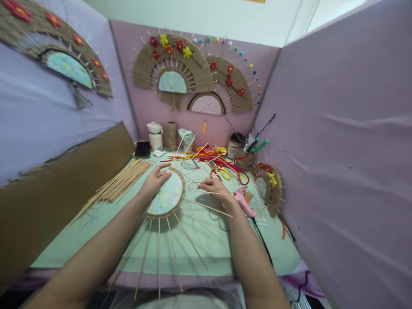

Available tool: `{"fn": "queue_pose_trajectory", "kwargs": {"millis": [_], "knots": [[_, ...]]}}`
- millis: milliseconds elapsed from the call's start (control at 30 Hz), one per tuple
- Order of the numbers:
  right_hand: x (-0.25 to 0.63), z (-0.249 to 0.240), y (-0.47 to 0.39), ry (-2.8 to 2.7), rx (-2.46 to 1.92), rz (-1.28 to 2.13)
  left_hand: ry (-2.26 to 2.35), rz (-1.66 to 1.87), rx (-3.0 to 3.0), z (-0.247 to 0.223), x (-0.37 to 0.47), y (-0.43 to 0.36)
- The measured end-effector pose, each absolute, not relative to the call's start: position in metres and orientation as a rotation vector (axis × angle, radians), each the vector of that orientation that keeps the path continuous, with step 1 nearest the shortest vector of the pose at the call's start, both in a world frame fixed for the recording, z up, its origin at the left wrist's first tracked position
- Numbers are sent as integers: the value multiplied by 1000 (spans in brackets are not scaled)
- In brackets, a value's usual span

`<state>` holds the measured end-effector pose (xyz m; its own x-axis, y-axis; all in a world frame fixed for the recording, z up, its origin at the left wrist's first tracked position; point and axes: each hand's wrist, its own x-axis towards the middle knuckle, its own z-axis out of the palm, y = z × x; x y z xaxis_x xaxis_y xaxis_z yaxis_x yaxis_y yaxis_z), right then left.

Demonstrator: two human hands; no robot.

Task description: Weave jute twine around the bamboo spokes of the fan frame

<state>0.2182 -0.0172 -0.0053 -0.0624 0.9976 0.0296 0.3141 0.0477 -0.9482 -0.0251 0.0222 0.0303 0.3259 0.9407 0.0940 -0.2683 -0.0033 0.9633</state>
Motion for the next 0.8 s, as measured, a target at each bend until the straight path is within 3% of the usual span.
{"fn": "queue_pose_trajectory", "kwargs": {"millis": [567,800], "knots": [[239,-27,3,-1167,-1448,470,512,1090,758,37,-37,24],[256,-21,1,-825,-1475,268,163,1184,484,52,-63,34]]}}
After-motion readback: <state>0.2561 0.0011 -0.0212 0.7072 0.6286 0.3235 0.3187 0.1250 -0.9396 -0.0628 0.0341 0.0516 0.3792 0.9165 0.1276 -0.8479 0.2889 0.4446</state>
